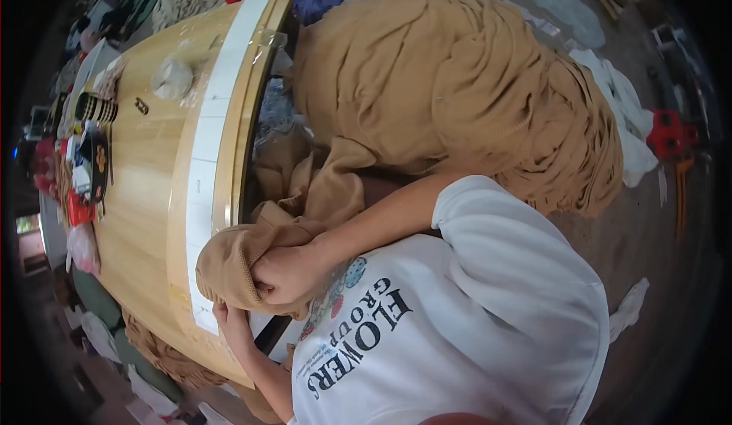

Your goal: Using a white template to mark lines or patterns on a brown sweater with a marking tool.

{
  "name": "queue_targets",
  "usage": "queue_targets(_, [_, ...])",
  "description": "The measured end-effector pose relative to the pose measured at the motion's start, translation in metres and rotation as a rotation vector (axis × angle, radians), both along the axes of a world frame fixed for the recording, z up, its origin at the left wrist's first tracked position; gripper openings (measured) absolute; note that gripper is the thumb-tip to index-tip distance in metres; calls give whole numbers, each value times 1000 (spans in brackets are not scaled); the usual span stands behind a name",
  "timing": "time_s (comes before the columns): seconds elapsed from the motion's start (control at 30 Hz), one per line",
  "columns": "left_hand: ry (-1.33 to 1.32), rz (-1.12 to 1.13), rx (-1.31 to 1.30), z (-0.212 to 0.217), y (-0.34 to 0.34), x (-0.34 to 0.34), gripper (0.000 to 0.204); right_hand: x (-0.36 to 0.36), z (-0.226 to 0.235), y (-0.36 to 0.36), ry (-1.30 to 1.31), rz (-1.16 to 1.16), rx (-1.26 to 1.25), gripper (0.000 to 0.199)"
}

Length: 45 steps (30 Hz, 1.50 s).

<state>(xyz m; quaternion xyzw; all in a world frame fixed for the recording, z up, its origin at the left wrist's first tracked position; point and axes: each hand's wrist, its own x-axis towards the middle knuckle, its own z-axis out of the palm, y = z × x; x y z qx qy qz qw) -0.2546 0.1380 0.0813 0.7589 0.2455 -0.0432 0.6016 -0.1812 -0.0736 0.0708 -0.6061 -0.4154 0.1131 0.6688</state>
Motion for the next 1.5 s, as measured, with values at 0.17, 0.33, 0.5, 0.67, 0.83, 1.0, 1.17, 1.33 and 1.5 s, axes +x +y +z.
queue_targets(0.17, [-139, -87, -180, 12, 2, 21, 32, 8, -22, -1, -245, 221, -538, 26])
queue_targets(0.33, [2, -42, -361, 22, -11, 14, 35, 53, 43, -6, -331, 767, -939, 32])
queue_targets(0.5, [-336, -73, 129, 55, -23, -6, 25, 68, 39, 37, -513, 75, 230, 36])
queue_targets(0.67, [-595, 551, 149, 91, 47, -57, 23, 109, 79, 6, -296, 480, -249, 26])
queue_targets(0.83, [-580, 946, 59, 61, 72, -125, 21, 143, 95, -21, -391, 278, -884, 23])
queue_targets(1.0, [-276, 824, -227, 17, 58, -69, 24, 232, 52, -49, 94, 181, -833, 29])
queue_targets(1.17, [-130, 642, -191, -6, 100, -39, 16, 294, 30, -41, 478, 144, -553, 30])
queue_targets(1.33, [-197, 707, -12, -38, 126, -23, 12, 324, -37, -6, 470, -124, -594, 17])
queue_targets(1.5, [-170, 768, 69, -56, 124, -17, 12, 326, -63, 3, 190, -194, -716, 14])
